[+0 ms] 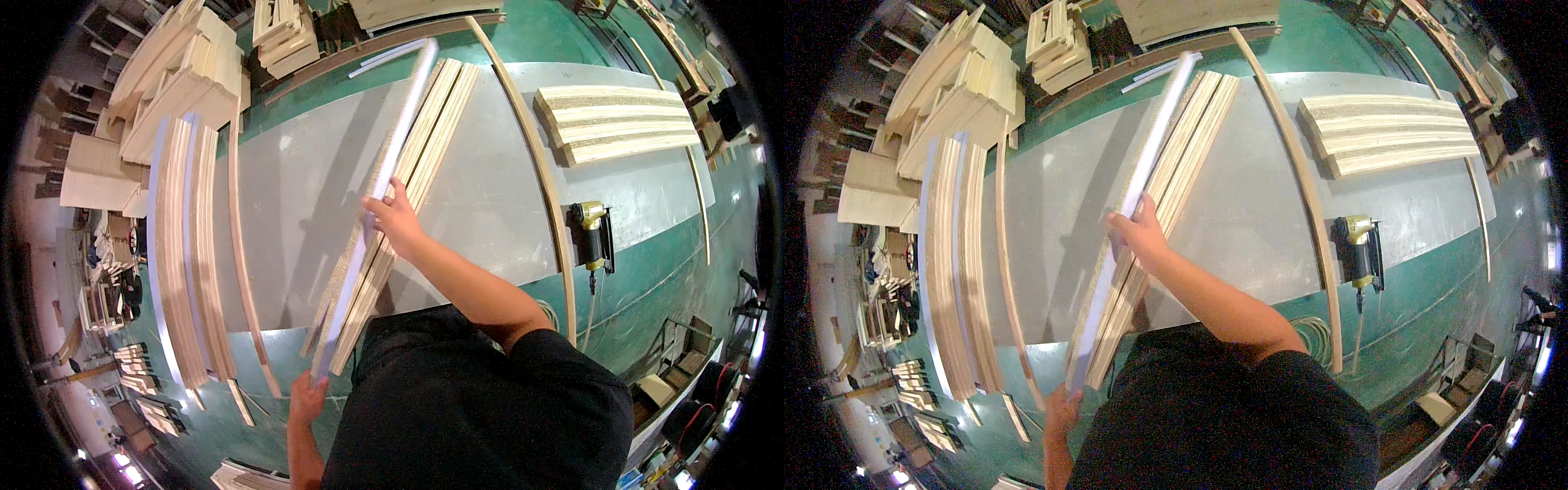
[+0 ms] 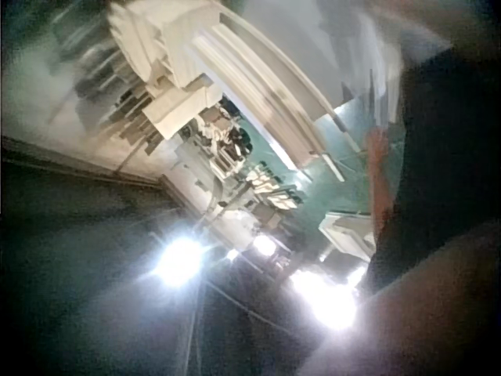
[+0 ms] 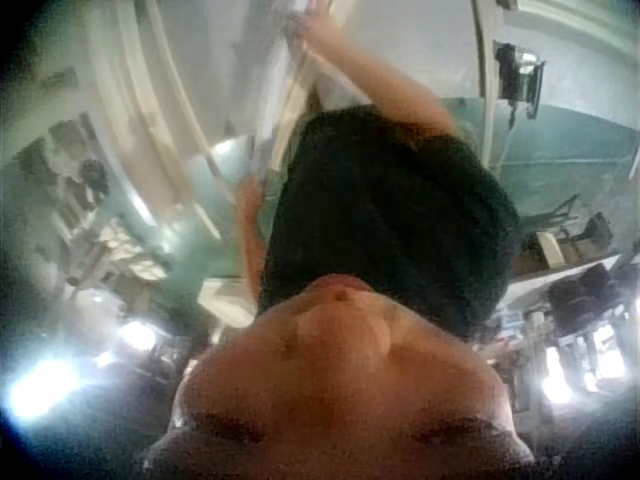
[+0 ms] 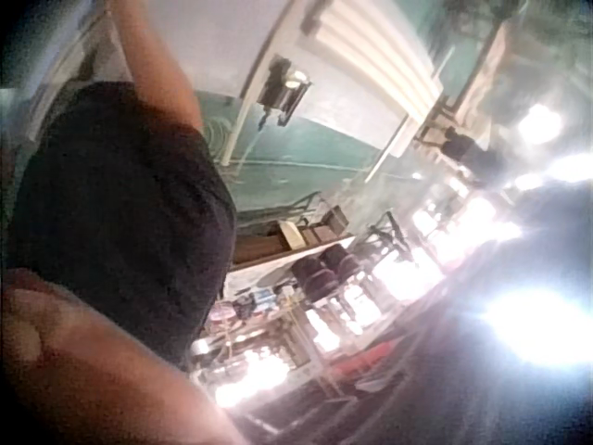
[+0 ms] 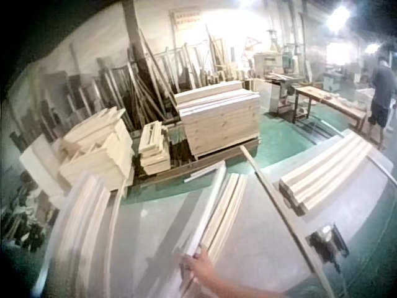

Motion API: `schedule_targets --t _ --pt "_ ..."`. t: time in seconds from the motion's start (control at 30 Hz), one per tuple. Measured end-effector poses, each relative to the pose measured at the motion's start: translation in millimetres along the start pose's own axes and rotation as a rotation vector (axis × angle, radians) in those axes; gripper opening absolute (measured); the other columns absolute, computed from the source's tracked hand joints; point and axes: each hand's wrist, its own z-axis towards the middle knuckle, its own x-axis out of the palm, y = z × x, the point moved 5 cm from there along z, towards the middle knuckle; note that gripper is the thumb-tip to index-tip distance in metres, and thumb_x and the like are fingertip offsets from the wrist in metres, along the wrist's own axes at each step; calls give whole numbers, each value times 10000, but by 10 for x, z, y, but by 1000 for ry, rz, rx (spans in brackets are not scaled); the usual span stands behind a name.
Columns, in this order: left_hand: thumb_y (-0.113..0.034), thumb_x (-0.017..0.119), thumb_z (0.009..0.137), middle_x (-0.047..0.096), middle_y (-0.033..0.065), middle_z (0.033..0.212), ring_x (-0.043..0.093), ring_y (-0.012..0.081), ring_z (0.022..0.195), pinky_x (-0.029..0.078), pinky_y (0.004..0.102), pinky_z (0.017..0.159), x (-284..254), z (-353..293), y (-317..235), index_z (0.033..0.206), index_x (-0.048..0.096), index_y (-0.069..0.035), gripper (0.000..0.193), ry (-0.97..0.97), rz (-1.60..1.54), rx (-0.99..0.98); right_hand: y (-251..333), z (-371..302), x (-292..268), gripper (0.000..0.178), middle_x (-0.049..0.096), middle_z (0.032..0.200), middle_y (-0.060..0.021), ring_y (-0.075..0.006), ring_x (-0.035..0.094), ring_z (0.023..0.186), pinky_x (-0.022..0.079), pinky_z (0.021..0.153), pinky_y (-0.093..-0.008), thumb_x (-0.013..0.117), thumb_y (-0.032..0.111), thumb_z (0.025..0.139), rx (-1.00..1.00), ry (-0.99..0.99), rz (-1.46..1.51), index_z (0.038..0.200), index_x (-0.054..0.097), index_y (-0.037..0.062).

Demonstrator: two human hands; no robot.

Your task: The person assembles a wooden frame on a large workbench using a pneumatic nail gun. They repeatedly pick up long, thin wooden strips, align them against a base structure, and secure them with nails. The process involves handling multiple strips and adjusting their positions to form a rectangular frame.

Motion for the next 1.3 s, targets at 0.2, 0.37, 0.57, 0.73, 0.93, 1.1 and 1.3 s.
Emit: schedule_targets --t 0.2,0.37,0.57,0.73,0.93,1.1,1.3 --pt "-201 777 842 637 206 1035 609 415 995 474 507 826 729 -76 248 1067 691 -27 297 -230 108 216 -20 -110 -801 685 655 1126 -170 -239 694 943 561 780 -372 745 224 911 -160 -80 -344 1417 339 5" --pt "-173 803 813 597 114 963 572 336 940 441 462 781 1038 -109 154 1098 702 -90 314 -292 266 219 186 -79 -1217 554 650 1164 -289 -379 688 1011 550 876 -438 731 324 884 -22 -129 -1199 1235 553 -67" --pt "-245 850 797 559 107 1121 569 338 1024 409 499 926 1395 -105 484 1191 658 -117 456 -521 343 76 324 62 -1228 623 654 1120 -270 -441 665 993 548 863 -492 777 411 854 -310 -178 -1477 1220 579 -53" --pt "-376 806 854 514 140 1252 541 383 1117 385 525 1024 1395 -252 512 1290 574 -34 601 -794 49 -114 410 261 -1322 610 669 1094 -237 -407 671 997 543 864 -477 745 412 899 -389 -136 -1498 1260 585 -52" --pt "-203 820 880 655 132 1091 653 232 952 564 383 768 1905 -91 1265 1335 502 19 598 -632 -768 -274 952 852 -1559 408 744 964 -205 -329 720 908 548 818 -436 737 344 915 -155 -210 -1265 1092 714 -22" --pt "-97 768 905 670 125 1122 663 204 961 576 345 809 2054 -2 1355 1334 512 3 509 -675 -552 -226 2047 2145 -2676 654 733 1030 -154 -264 703 876 578 701 -399 732 302 907 -467 -587 -1342 1451 495 26" --pt "-144 526 1055 634 149 1266 570 298 1247 509 437 1027 2332 -409 1738 1345 521 -6 321 -476 -517 -248 2430 2584 -2522 756 697 1022 -250 -276 694 699 556 587 -374 720 300 889 -389 -451 -1123 1529 398 60"
